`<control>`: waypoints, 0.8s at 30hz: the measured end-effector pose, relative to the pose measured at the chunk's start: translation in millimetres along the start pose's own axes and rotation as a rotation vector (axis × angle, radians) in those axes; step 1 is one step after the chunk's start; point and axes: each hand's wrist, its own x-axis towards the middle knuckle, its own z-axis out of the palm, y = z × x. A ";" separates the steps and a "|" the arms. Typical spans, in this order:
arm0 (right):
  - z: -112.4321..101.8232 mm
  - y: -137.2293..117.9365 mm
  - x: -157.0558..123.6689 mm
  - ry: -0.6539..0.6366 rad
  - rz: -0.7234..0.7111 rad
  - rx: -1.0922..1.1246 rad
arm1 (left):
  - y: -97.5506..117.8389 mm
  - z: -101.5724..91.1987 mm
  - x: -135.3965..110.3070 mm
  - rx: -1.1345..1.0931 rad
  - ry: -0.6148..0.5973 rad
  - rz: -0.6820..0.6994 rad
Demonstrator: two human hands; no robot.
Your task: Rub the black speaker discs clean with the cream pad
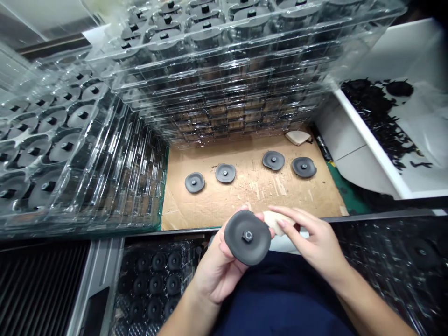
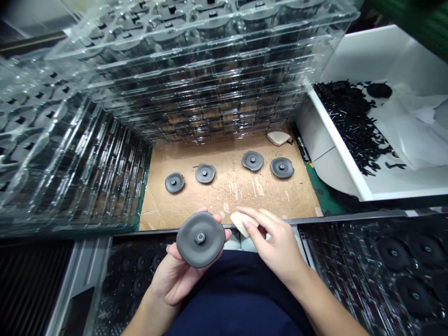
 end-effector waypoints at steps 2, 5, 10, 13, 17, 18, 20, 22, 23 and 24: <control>-9.9 -11.9 0.5 0.071 -0.003 -0.010 | -1.4 0.3 0.1 0.000 -0.007 0.004; -21.2 -38.1 2.8 0.166 -0.172 -0.013 | -4.2 0.9 1.0 0.025 0.001 0.031; -21.3 -61.3 16.8 -0.111 -0.517 -0.056 | -5.4 1.0 2.3 0.112 0.132 0.132; -19.2 -62.1 20.7 -0.081 -0.405 -0.106 | -3.0 2.9 2.7 0.121 0.172 0.191; -12.7 -54.2 25.6 -0.027 -0.390 0.143 | -0.3 7.0 6.4 0.145 0.209 0.206; -10.3 -47.7 28.5 -0.035 -0.313 0.185 | 0.3 6.9 7.9 0.140 0.213 0.212; -4.1 -28.0 34.1 -0.033 -0.110 0.220 | 1.7 4.6 10.6 0.117 0.200 0.224; 4.6 -3.0 36.4 -0.015 0.010 0.203 | 3.2 0.8 12.5 0.104 0.193 0.215; 9.9 9.6 35.8 -0.011 0.027 0.184 | 3.8 -0.9 12.9 0.100 0.189 0.208; 15.4 20.8 34.2 -0.016 0.033 0.162 | 4.2 -2.4 13.2 0.095 0.187 0.203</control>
